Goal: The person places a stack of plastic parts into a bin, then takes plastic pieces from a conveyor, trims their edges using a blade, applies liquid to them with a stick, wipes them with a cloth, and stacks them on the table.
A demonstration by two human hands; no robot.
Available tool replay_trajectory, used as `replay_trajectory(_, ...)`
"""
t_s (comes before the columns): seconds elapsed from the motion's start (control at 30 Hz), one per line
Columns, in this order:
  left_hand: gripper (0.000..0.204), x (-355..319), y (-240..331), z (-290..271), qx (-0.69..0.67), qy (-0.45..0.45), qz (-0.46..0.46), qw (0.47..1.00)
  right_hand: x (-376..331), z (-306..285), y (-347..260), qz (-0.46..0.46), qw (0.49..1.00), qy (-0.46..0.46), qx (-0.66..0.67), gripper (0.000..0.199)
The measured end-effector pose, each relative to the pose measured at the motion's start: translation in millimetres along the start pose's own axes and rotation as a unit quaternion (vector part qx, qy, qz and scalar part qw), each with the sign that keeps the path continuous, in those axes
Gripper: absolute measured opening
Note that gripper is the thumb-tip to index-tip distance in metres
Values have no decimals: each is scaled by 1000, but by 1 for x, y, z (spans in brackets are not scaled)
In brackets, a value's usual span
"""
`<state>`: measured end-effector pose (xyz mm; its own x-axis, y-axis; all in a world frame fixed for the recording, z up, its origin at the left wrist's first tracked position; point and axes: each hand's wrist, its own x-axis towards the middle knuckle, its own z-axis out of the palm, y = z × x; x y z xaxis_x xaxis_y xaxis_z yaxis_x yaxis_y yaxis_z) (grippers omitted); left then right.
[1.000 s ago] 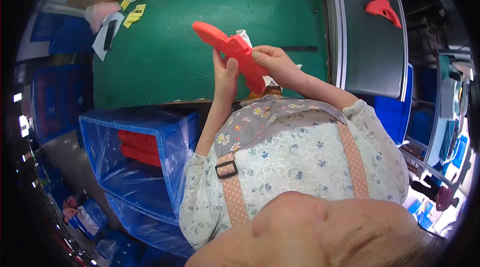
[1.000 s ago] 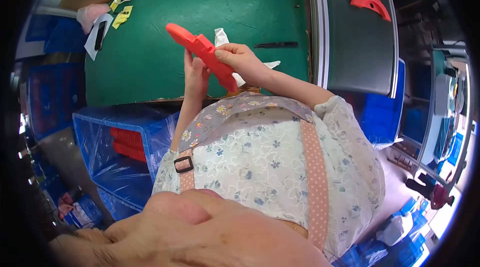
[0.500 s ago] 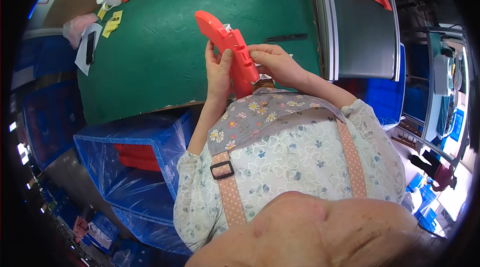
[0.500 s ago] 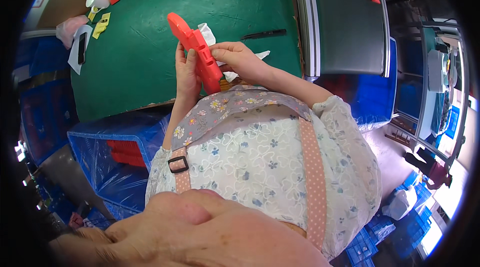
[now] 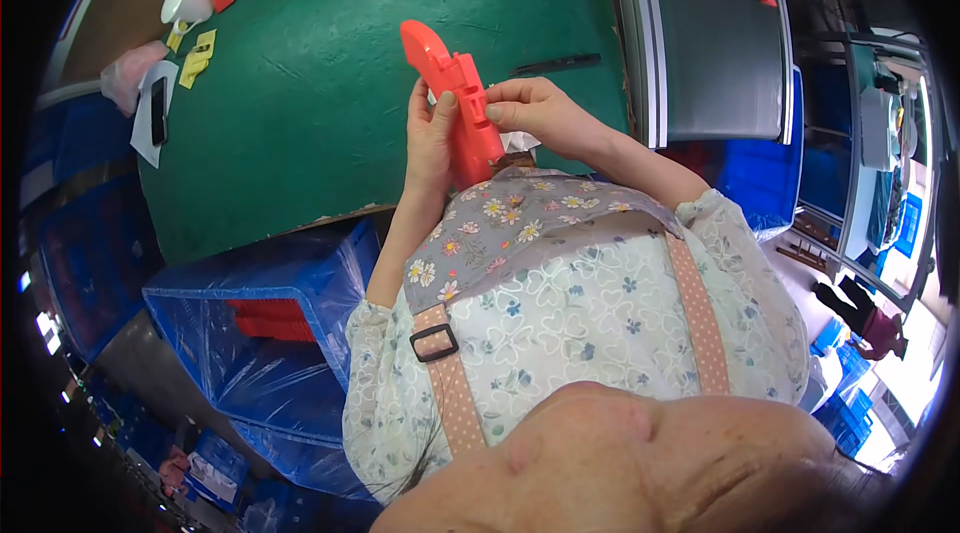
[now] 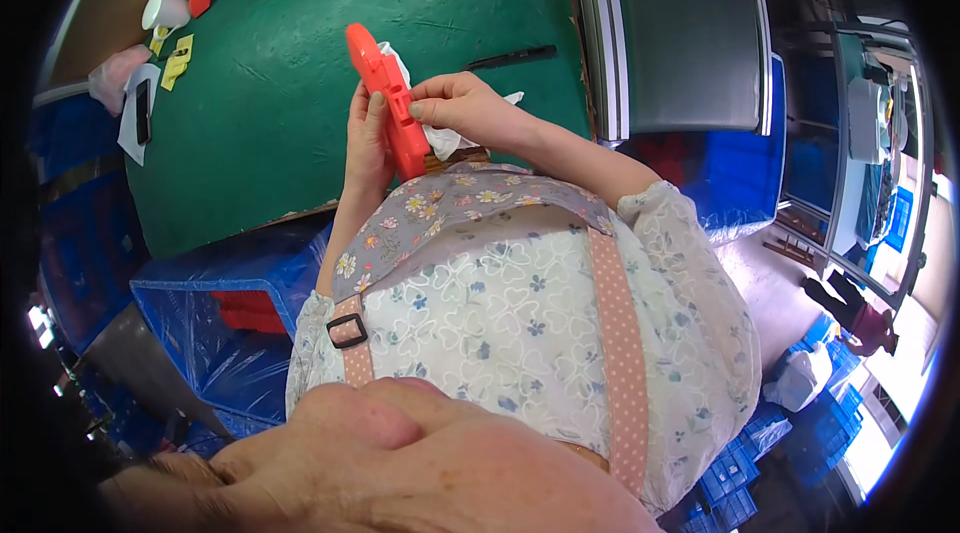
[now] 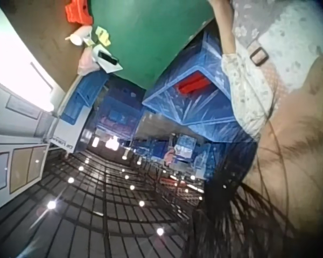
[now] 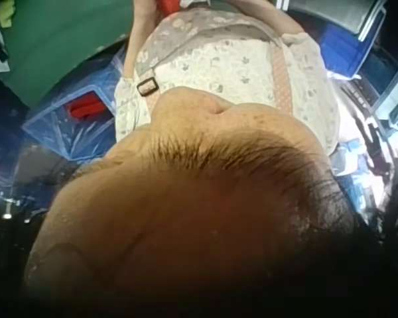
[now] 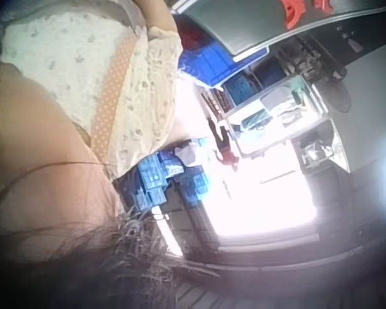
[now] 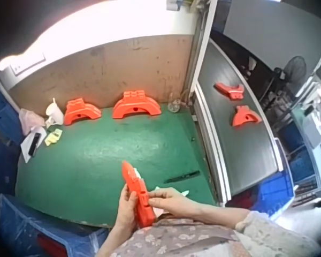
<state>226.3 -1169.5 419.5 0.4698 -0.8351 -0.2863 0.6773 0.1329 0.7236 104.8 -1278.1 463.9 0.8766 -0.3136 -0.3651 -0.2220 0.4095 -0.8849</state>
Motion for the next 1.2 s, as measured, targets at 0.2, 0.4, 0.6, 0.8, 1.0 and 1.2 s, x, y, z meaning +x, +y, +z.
replay_trajectory(0.2,48,12,-8,-1,12,15,-30,999,7,-9,7,15,997,10,78,33)
replay_trajectory(0.4,47,24,-13,3,28,21,-45,998,14,-22,6,28,997,30,64,31)
replay_trajectory(0.6,53,35,-17,3,23,65,-32,997,5,-34,-21,-34,981,96,-164,22)
replay_trajectory(0.8,52,39,-11,20,69,44,-28,996,3,-46,-27,-56,943,87,-316,16)
replay_trajectory(1.0,50,39,-16,25,133,39,25,990,-3,-49,-31,-83,901,103,-413,20)
replay_trajectory(1.2,47,39,-24,27,156,9,57,986,-11,-53,-14,-96,902,133,-398,16)
